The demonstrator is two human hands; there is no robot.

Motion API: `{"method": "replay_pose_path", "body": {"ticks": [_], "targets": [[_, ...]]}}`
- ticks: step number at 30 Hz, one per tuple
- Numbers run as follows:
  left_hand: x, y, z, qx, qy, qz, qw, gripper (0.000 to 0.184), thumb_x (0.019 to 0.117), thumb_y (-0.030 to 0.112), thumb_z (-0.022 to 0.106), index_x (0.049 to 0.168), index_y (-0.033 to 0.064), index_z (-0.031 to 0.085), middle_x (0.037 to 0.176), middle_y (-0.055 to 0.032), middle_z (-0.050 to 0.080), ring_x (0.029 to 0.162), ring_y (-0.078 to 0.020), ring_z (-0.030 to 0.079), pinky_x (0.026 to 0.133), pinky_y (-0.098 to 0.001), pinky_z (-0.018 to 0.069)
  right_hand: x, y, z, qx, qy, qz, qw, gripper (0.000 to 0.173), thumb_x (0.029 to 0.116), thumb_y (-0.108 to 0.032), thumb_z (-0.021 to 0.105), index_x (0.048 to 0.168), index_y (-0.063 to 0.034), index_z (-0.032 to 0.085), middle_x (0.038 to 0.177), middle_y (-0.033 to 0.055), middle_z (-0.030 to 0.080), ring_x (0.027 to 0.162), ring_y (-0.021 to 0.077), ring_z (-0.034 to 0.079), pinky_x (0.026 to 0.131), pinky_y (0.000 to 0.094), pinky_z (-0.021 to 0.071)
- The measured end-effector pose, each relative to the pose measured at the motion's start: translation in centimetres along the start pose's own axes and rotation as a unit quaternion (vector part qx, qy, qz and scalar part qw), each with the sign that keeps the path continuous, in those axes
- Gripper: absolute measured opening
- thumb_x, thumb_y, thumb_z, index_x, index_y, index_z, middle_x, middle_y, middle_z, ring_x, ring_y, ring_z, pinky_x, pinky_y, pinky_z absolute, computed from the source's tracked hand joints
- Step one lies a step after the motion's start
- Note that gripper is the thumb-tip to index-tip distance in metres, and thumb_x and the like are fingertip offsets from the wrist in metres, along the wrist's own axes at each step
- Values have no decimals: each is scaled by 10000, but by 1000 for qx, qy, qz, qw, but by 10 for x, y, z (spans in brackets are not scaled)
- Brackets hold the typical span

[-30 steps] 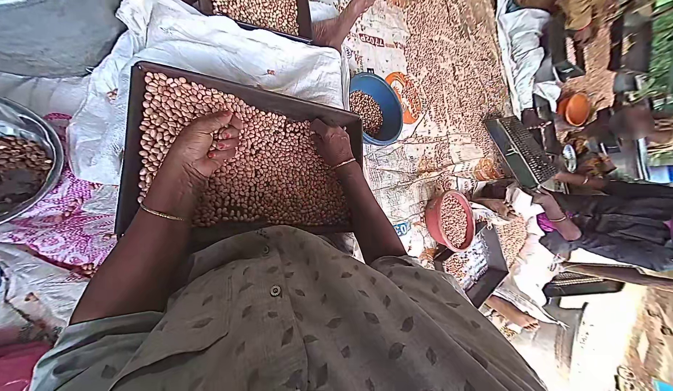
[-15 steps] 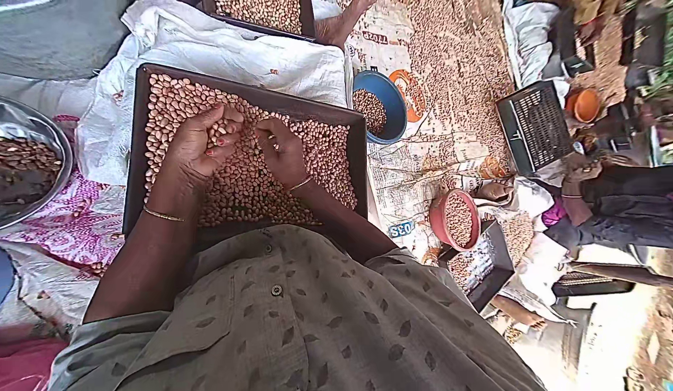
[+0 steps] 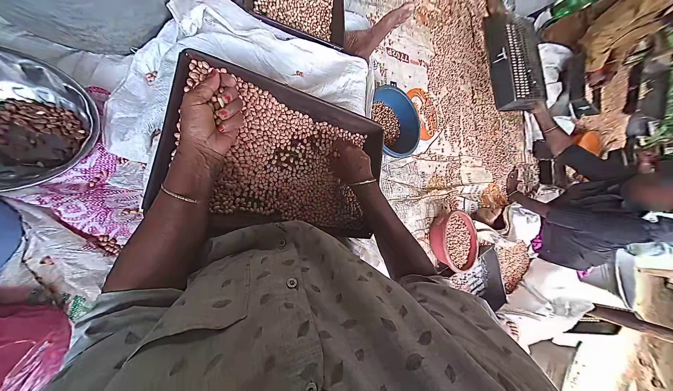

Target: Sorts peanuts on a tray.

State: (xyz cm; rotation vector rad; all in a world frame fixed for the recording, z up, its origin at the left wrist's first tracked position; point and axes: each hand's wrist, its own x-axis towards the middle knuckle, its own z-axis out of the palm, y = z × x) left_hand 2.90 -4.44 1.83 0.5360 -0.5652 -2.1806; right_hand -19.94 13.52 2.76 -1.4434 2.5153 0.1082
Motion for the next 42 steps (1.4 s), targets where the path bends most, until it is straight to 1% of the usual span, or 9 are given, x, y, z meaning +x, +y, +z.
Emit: {"method": "replay_pose_path", "body": {"ticks": [3, 8, 13, 17, 25, 30, 34, 38, 42], "targets": [[1, -1, 1, 2, 0, 4, 1000, 419, 1124, 231, 226, 904, 152, 573, 629, 90, 470, 427, 9, 349, 386, -115, 274, -11, 3, -28, 31, -70, -18, 997, 294, 1009, -227, 601, 1235, -71, 704, 1159, 219, 715, 1101, 428, 678, 903, 651, 512], [5, -2, -6, -1, -19, 17, 1000, 430, 1125, 237, 208, 908, 157, 570, 641, 85, 486, 430, 10, 356, 386, -114, 280, 18, -43, -21, 117, 128, -170, 970, 220, 998, -140, 599, 1138, -62, 749, 1158, 161, 730, 1036, 338, 718, 882, 522, 571], [3, -2, -6, -7, 2, 25, 1000, 436, 1129, 235, 197, 917, 145, 567, 638, 77, 478, 427, 6, 354, 381, -116, 280, 67, -88, 25, 120, 113, -350, 922, 297, 934, -141, 685, 1223, -137, 757, 1426, 97, 626, 1402, 331, 496, 1091, 574, 408], [3, 0, -6, -25, -2, 30, 999, 438, 1129, 241, 201, 911, 142, 568, 633, 77, 479, 425, 6, 357, 383, -115, 285, 69, -55, 31, 67, 139, -298, 942, 228, 934, -242, 699, 1132, -148, 765, 1278, 96, 692, 1257, 366, 575, 953, 588, 447], [3, 3, -3, -34, -12, 26, 999, 442, 1129, 240, 194, 898, 148, 560, 629, 75, 470, 430, -1, 355, 387, -121, 285, 11, 38, -5, 119, 2, -117, 986, 206, 947, -84, 656, 1122, -47, 759, 1169, 185, 723, 1114, 365, 687, 983, 599, 520], [4, 1, -5, -9, -17, 14, 1000, 440, 1127, 236, 198, 889, 157, 560, 619, 79, 461, 428, -2, 357, 381, -120, 280, -17, 23, -5, 122, 123, -93, 980, 262, 893, 45, 612, 1079, -51, 769, 1360, 191, 629, 1242, 357, 623, 988, 538, 540], [4, 0, -5, 6, -16, 6, 1000, 444, 1129, 244, 188, 903, 158, 560, 620, 87, 469, 428, 3, 360, 385, -120, 287, -26, -12, 14, 164, 97, -181, 965, 168, 921, -42, 659, 1054, -32, 760, 1094, 171, 717, 931, 312, 718, 793, 494, 595], [3, 2, -4, 2, -5, 10, 1000, 440, 1128, 241, 199, 907, 148, 568, 618, 83, 466, 421, 1, 356, 378, -120, 282, -32, -31, 29, 57, 49, -150, 986, 170, 945, -118, 670, 1074, -43, 751, 1165, 169, 714, 1071, 376, 695, 819, 561, 577], [0, 0, 1, 8, -2, 3, 1000, 434, 1128, 243, 205, 915, 152, 572, 622, 81, 475, 422, 5, 359, 379, -117, 282, -35, -32, 31, 54, 49, -133, 988, 163, 975, -103, 598, 1018, -49, 745, 1099, 155, 724, 962, 351, 719, 748, 543, 580]]}}
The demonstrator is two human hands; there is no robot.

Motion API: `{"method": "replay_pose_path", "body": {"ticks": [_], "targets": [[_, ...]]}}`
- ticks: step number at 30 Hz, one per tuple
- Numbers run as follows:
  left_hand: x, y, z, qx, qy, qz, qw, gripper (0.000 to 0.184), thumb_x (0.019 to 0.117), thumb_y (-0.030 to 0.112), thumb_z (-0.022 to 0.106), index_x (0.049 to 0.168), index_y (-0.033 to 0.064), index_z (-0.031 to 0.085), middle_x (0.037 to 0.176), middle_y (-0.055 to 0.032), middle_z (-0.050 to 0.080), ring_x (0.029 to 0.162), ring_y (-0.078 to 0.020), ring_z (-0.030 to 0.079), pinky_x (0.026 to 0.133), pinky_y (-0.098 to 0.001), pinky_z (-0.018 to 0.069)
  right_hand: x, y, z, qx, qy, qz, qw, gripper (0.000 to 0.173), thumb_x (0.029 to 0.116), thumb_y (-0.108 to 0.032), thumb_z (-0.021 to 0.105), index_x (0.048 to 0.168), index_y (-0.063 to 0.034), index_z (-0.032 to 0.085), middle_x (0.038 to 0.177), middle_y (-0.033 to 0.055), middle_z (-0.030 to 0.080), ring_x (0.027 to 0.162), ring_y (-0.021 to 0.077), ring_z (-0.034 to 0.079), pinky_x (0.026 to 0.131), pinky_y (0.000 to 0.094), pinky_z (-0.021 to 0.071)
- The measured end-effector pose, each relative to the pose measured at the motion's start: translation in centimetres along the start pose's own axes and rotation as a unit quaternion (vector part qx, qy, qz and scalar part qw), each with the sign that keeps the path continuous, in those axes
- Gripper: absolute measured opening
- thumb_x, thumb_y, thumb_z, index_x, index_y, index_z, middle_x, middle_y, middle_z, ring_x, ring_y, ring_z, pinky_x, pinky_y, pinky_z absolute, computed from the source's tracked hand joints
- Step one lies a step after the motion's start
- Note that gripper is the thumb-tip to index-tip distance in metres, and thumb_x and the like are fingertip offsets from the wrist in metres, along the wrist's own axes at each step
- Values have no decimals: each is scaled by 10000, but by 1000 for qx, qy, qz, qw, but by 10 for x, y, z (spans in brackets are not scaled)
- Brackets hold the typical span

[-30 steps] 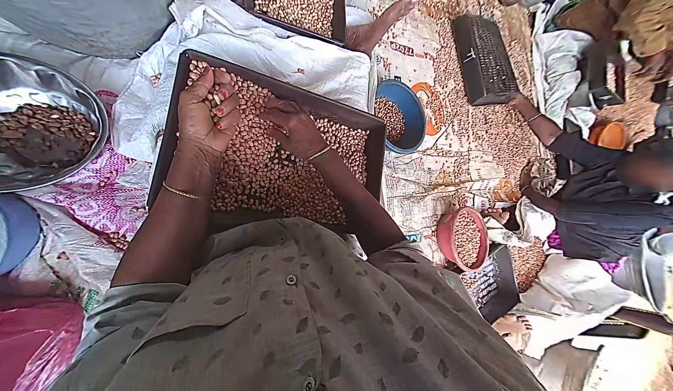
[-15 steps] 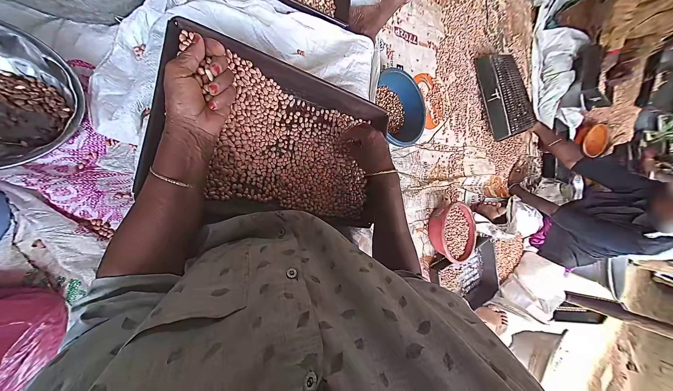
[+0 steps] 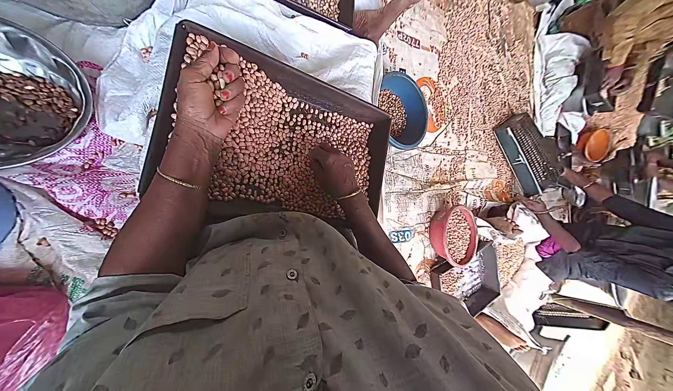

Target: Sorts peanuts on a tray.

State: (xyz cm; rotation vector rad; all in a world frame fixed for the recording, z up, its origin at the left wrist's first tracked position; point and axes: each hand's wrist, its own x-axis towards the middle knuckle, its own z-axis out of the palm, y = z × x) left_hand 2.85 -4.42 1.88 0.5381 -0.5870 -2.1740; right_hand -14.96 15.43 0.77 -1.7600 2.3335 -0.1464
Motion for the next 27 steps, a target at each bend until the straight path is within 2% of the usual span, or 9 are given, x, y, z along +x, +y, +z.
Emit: {"method": "replay_pose_path", "body": {"ticks": [2, 4, 6, 9, 12, 16, 23, 25, 27], "targets": [[-1, 0, 2, -9, 5, -1, 1000, 433, 1127, 244, 209, 917, 146, 575, 624, 77, 483, 421, 6, 361, 378, -117, 286, 8, 4, -8, 42, -13, 4, 999, 179, 987, -129, 594, 1024, -41, 746, 1058, 160, 730, 923, 346, 721, 767, 556, 569], [0, 1, 0, -15, 3, 8, 1000, 439, 1128, 248, 203, 920, 143, 574, 638, 75, 487, 426, 4, 359, 383, -118, 289, 23, 3, -14, 96, 27, -29, 995, 189, 988, -106, 601, 1041, -11, 755, 1051, 169, 745, 944, 333, 732, 834, 534, 578], [2, 1, -3, -22, 6, 19, 1000, 445, 1127, 249, 203, 919, 141, 582, 640, 74, 495, 428, 0, 362, 386, -122, 293, 47, -5, -17, 155, 76, -71, 982, 183, 980, -65, 592, 1045, 9, 747, 1037, 173, 741, 941, 307, 728, 859, 482, 581], [3, 1, -5, -31, 6, 29, 999, 446, 1129, 259, 204, 915, 144, 578, 625, 77, 482, 420, 0, 361, 380, -123, 294, 91, -28, -16, 212, 105, -109, 966, 207, 979, -27, 581, 1111, 14, 736, 1102, 182, 731, 990, 294, 720, 898, 444, 576], [3, 1, -7, -32, 2, 34, 999, 442, 1128, 255, 204, 921, 143, 577, 625, 74, 485, 423, 2, 370, 380, -120, 297, 123, -48, 6, 187, 125, -94, 970, 230, 955, -62, 647, 1162, -5, 730, 1147, 188, 707, 1004, 309, 708, 884, 456, 579], [4, 3, -5, -35, 13, 30, 999, 428, 1126, 255, 212, 924, 145, 574, 623, 76, 477, 420, 3, 366, 377, -119, 289, 134, -57, 41, 170, 217, -73, 958, 198, 938, -104, 686, 1112, -41, 757, 1098, 187, 681, 946, 314, 699, 782, 456, 594], [3, 3, -5, -28, 12, 33, 999, 433, 1126, 254, 205, 923, 151, 573, 631, 78, 482, 425, 6, 367, 381, -118, 289, 129, -57, 45, 117, 214, -82, 966, 216, 951, -115, 634, 1117, -44, 751, 1213, 181, 679, 1059, 341, 691, 811, 477, 593], [3, 2, -5, -28, 19, 35, 999, 433, 1126, 252, 211, 926, 145, 579, 631, 77, 489, 425, 6, 372, 381, -117, 291, 127, -57, 48, 81, 235, -96, 964, 204, 949, -91, 611, 1073, -22, 758, 1203, 182, 701, 1074, 353, 696, 817, 470, 594], [4, 2, -7, -24, 16, 35, 999, 440, 1125, 255, 206, 931, 141, 584, 634, 75, 492, 425, 2, 375, 381, -119, 295, 126, -56, 47, 76, 227, -95, 966, 207, 961, -89, 603, 1080, -18, 756, 1197, 183, 703, 1081, 369, 689, 822, 485, 588]]}}
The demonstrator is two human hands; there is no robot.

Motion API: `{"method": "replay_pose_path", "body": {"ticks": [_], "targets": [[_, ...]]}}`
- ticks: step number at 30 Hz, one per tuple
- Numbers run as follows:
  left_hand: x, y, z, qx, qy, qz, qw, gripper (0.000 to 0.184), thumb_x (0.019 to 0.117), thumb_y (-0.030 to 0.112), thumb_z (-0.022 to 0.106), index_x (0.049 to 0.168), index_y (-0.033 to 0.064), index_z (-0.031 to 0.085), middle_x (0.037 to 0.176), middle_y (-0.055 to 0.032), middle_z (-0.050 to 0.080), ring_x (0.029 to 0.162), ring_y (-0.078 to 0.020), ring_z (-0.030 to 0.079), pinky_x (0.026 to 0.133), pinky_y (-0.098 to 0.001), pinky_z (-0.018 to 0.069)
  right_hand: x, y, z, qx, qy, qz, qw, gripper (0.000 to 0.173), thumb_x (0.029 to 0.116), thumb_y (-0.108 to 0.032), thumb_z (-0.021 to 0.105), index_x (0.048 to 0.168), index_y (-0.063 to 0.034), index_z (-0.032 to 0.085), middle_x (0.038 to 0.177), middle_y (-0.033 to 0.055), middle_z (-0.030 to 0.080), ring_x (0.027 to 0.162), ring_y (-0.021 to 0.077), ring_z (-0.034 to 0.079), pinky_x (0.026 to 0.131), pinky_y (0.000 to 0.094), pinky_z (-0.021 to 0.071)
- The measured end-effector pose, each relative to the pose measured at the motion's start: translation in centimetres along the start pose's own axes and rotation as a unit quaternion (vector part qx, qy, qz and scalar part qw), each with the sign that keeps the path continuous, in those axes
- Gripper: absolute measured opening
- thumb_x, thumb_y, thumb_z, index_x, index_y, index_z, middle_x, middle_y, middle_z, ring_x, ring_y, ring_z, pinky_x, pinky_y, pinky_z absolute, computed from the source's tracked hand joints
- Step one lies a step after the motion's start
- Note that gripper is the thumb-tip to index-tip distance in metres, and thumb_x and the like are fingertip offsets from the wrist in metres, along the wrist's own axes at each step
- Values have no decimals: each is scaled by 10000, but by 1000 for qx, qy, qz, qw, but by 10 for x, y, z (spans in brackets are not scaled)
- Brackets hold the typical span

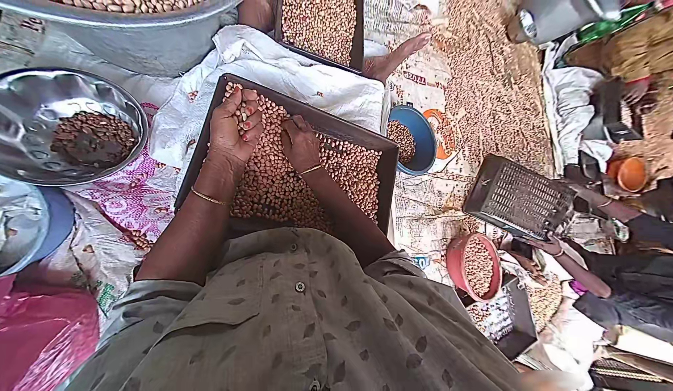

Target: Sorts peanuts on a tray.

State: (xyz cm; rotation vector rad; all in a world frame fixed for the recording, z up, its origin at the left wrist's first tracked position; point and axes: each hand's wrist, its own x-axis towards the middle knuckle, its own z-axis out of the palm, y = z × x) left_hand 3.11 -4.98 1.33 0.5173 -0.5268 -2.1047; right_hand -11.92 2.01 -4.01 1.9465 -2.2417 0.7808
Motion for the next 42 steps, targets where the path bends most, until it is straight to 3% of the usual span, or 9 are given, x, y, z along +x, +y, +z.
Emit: {"method": "replay_pose_path", "body": {"ticks": [11, 17, 22, 27, 32, 34, 38, 40, 42], "targets": [[-2, 0, 2, 78, 0, -62, 995, 453, 1131, 288, 210, 983, 117, 603, 664, 69, 525, 433, 5, 386, 387, -119, 305, 5, 24, -27, 181, -19, 35, 983, 179, 980, -60, 621, 1079, 44, 726, 1092, 195, 731, 972, 304, 721, 877, 473, 572], [-3, -7, 9, 268, 42, -179, 946, 525, 1113, 477, 277, 1030, 130, 662, 723, 31, 636, 469, -20, 448, 404, -155, 310, 6, 4, -61, 152, -5, -58, 987, 159, 985, -63, 618, 1060, 16, 734, 991, 160, 747, 843, 275, 736, 747, 459, 599], [-8, -7, 15, 268, 7, -207, 941, 426, 1120, 378, 321, 1008, 123, 643, 715, 40, 610, 461, 5, 427, 396, -130, 308, 6, -3, -68, 276, -36, -31, 960, 165, 994, -18, 592, 1062, 66, 718, 907, 152, 735, 733, 184, 713, 700, 339, 612], [-3, -5, 3, 200, -43, -159, 966, 307, 1111, 203, 341, 1007, 122, 618, 710, 74, 546, 445, 31, 383, 384, -99, 299, 11, 38, -106, 501, 97, 179, 841, 204, 1063, -43, 474, 1133, 67, 631, 835, 82, 708, 677, 166, 718, 649, 334, 644], [-3, -3, 2, 146, -36, -105, 983, 332, 1119, 205, 310, 956, 155, 595, 631, 104, 451, 435, 31, 357, 381, -97, 285, 8, 85, -148, 649, 404, 333, 551, 318, 1142, -263, 298, 1202, -8, 478, 938, 109, 676, 854, 174, 723, 833, 302, 602], [-3, -2, 4, 126, -40, -79, 988, 344, 1120, 200, 301, 948, 157, 597, 633, 100, 468, 434, 30, 360, 382, -97, 289, 2, 79, -142, 623, 368, 355, 592, 309, 1137, -234, 271, 1167, -15, 488, 905, 93, 686, 816, 163, 727, 796, 303, 610], [0, -3, -2, 58, -50, -28, 997, 349, 1079, 145, 273, 912, 167, 578, 640, 91, 485, 443, 16, 368, 393, -108, 280, -12, 20, -100, 529, 173, 278, 783, 207, 1082, -78, 438, 1174, 39, 581, 897, 110, 719, 758, 180, 724, 686, 333, 622], [1, -3, -5, 26, -48, 3, 998, 368, 1062, 143, 239, 869, 169, 551, 677, 71, 516, 464, 3, 392, 401, -116, 284, -19, -9, -67, 441, 86, 135, 883, 252, 1037, -25, 496, 1210, 125, 602, 1015, 184, 712, 908, 217, 718, 789, 364, 617], [2, -1, -6, 5, -49, 31, 998, 387, 1038, 150, 217, 799, 176, 520, 726, 43, 569, 478, -13, 412, 408, -130, 295, -30, -28, -41, 275, -3, -21, 961, 295, 990, -53, 591, 1243, 79, 669, 1206, 203, 711, 1167, 294, 671, 1015, 443, 539]]}}
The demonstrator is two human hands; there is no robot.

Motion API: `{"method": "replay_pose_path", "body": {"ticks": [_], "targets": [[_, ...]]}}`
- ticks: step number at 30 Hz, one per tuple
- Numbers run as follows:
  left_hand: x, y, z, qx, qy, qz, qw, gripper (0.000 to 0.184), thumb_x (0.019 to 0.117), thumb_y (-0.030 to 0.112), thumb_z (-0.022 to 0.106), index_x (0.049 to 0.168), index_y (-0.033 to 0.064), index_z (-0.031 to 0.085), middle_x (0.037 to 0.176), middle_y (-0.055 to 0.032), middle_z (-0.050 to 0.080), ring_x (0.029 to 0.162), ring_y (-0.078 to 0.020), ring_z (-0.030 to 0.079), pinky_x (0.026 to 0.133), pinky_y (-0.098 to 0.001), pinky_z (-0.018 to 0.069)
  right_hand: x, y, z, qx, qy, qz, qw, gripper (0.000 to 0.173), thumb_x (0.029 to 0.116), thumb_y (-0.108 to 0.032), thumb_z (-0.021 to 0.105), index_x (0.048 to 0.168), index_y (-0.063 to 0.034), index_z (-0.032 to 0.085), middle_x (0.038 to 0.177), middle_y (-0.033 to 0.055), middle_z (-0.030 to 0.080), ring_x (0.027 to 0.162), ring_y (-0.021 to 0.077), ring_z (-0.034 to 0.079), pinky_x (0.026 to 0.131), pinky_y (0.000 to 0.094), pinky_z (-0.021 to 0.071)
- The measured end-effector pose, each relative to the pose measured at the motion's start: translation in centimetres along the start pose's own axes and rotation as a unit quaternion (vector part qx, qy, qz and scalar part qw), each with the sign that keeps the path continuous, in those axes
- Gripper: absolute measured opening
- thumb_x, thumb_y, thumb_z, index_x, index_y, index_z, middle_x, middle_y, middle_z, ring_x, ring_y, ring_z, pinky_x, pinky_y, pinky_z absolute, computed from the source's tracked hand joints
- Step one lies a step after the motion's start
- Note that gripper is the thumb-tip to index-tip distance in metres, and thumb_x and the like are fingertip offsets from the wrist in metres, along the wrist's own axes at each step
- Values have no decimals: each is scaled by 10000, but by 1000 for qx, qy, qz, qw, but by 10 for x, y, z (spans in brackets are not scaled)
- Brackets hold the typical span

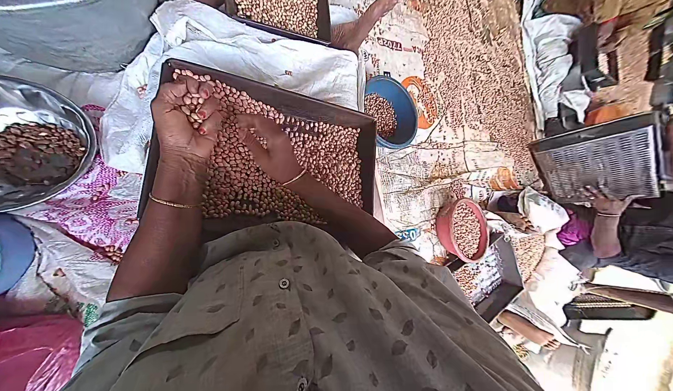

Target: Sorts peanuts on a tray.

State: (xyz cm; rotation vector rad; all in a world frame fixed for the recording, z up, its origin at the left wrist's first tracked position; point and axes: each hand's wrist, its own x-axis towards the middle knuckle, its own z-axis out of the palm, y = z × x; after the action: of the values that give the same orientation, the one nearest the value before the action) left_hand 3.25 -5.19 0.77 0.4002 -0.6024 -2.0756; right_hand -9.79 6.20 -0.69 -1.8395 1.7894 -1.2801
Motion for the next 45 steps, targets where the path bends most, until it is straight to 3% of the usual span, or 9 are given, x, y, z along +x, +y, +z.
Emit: {"method": "replay_pose_path", "body": {"ticks": [4, 8, 10, 13, 17, 20, 23, 28, 45], "targets": [[0, 1, -1, -35, -7, 12, 999, 522, 1099, 248, 148, 706, 189, 486, 645, 50, 548, 455, -24, 421, 398, -144, 303, -21, 20, 19, -293, -158, -131, 934, 329, 1022, -213, 564, 1322, -181, 696, 1508, 161, 546, 1435, 403, 457, 1176, 635, 290], [-1, 2, 3, -9, 9, -14, 1000, 561, 1136, 362, 120, 707, 204, 444, 561, 77, 438, 420, -22, 364, 387, -149, 280, -41, 37, -17, -343, -121, -116, 924, 185, 961, -45, 602, 1086, -28, 737, 1192, 232, 682, 1090, 423, 672, 830, 498, 581], [-1, 1, 5, 4, 12, -26, 1000, 549, 1139, 369, 140, 713, 206, 445, 562, 80, 438, 417, -17, 359, 385, -146, 279, -55, 41, -42, -354, -108, -96, 924, 166, 937, -7, 605, 1053, 12, 722, 1094, 241, 691, 919, 391, 719, 625, 441, 595], [-2, 1, 7, 12, 7, -44, 999, 501, 1140, 333, 179, 759, 204, 478, 597, 88, 455, 434, 2, 364, 392, -129, 282, -61, 48, -76, -406, -40, 37, 912, 193, 945, -24, 588, 1071, 5, 732, 1098, 243, 692, 740, 366, 721, 529, 479, 566], [-4, 1, 9, 53, 8, -71, 996, 384, 1128, 245, 255, 877, 172, 537, 696, 66, 521, 456, 6, 385, 395, -111, 295, -33, 47, -115, -444, -12, 265, 856, 288, 979, -59, 527, 1193, -75, 718, 1405, 222, 567, 1079, 418, 677, 772, 563, 578], [-6, -1, 11, 102, 8, -99, 990, 384, 1124, 239, 258, 916, 159, 571, 732, 62, 561, 456, 10, 390, 392, -109, 295, -18, 42, -113, -399, -5, 230, 887, 246, 960, -53, 564, 1131, -69, 739, 1364, 206, 623, 1220, 395, 631, 870, 549, 565], [-7, -1, 13, 133, 25, -121, 983, 411, 1127, 268, 252, 949, 148, 602, 737, 60, 575, 450, 8, 391, 393, -115, 299, -4, 40, -89, -346, -79, 167, 920, 200, 998, -94, 578, 1095, -40, 744, 1171, 195, 706, 1085, 375, 691, 857, 527, 570], [-5, 1, 10, 146, 11, -126, 981, 472, 1131, 316, 228, 932, 143, 620, 728, 58, 585, 439, 2, 379, 388, -125, 289, 17, 38, -64, -391, -199, 175, 881, 232, 998, -69, 571, 1179, -21, 708, 1284, 202, 660, 1163, 390, 659, 911, 536, 556], [-7, -8, 17, 218, 3, -191, 957, 514, 1131, 374, 232, 1003, 128, 665, 706, 70, 589, 443, -1, 371, 402, -140, 279, 16, 65, -82, -330, -237, 60, 912, 214, 969, -125, 575, 1095, -17, 710, 1193, 185, 695, 1037, 369, 703, 840, 555, 562]]}}
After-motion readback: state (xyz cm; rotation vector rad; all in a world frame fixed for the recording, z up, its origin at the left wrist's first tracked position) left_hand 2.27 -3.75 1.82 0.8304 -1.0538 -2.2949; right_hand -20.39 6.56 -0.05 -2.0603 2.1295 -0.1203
